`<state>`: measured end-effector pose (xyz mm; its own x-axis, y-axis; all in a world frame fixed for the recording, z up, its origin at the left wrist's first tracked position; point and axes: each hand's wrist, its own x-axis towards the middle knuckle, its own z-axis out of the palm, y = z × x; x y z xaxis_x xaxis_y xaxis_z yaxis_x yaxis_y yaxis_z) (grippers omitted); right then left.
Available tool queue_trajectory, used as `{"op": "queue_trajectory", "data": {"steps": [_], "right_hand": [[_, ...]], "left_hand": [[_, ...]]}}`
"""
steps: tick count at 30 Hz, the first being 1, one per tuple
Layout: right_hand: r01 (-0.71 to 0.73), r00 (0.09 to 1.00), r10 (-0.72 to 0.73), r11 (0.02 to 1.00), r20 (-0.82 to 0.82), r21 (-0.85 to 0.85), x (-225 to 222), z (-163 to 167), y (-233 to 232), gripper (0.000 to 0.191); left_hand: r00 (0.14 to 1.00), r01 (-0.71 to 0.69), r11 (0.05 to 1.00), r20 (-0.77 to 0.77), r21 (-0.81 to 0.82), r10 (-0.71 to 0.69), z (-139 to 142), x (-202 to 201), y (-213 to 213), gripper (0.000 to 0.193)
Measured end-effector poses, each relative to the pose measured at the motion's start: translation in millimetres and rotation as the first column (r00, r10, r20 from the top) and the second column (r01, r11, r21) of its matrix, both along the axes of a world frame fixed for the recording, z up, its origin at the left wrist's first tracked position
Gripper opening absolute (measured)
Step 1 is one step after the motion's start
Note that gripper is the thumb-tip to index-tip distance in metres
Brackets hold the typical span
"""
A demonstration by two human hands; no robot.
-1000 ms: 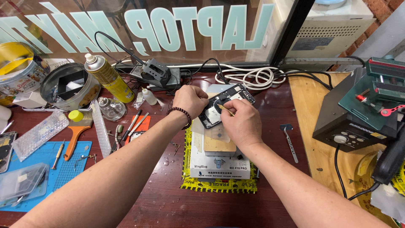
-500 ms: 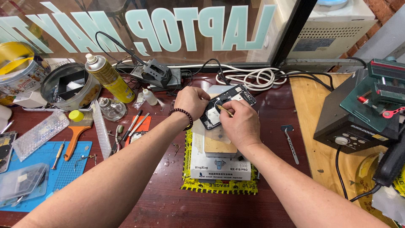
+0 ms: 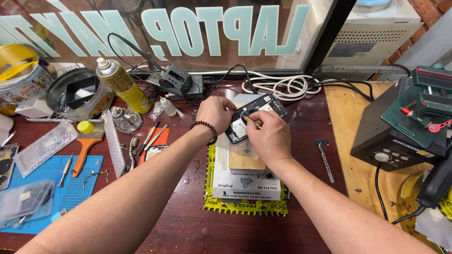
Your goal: The person uses a small screwdriver to remove and reinstall screws on the back of a disassembled smartphone. They repeatedly lift the phone, rotate it, and adjust internal components while working at a cluttered repair bench.
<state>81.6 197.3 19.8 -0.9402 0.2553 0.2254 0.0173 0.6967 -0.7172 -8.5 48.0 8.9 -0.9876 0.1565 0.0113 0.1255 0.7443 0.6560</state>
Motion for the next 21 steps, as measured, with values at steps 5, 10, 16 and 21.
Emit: {"op": "queue_trajectory", "data": {"steps": [5,10,16,21], "right_hand": [[-0.016,1.0,0.016,1.0,-0.01,0.026,-0.5,0.1,-0.5,0.012],[-0.009,1.0,0.009,1.0,0.012,0.023,-1.0,-0.6,-1.2,0.012],[0.006,1.0,-0.006,0.999,0.012,0.036,-2.1,-2.2,-3.1,0.013],[0.006,0.999,-0.01,0.993,0.035,0.121,-1.1,-3.3,-4.8,0.015]], "left_hand": [[1.0,-0.012,1.0,0.022,0.005,0.012,1.3,-0.3,0.1,0.02],[1.0,-0.007,1.0,0.009,0.001,0.007,0.6,-0.6,-0.3,0.019],[1.0,-0.009,1.0,0.011,0.008,0.009,-1.2,-1.6,-1.3,0.02],[1.0,-0.001,1.0,0.008,0.015,0.001,-3.1,-3.2,-1.2,0.02]]}}
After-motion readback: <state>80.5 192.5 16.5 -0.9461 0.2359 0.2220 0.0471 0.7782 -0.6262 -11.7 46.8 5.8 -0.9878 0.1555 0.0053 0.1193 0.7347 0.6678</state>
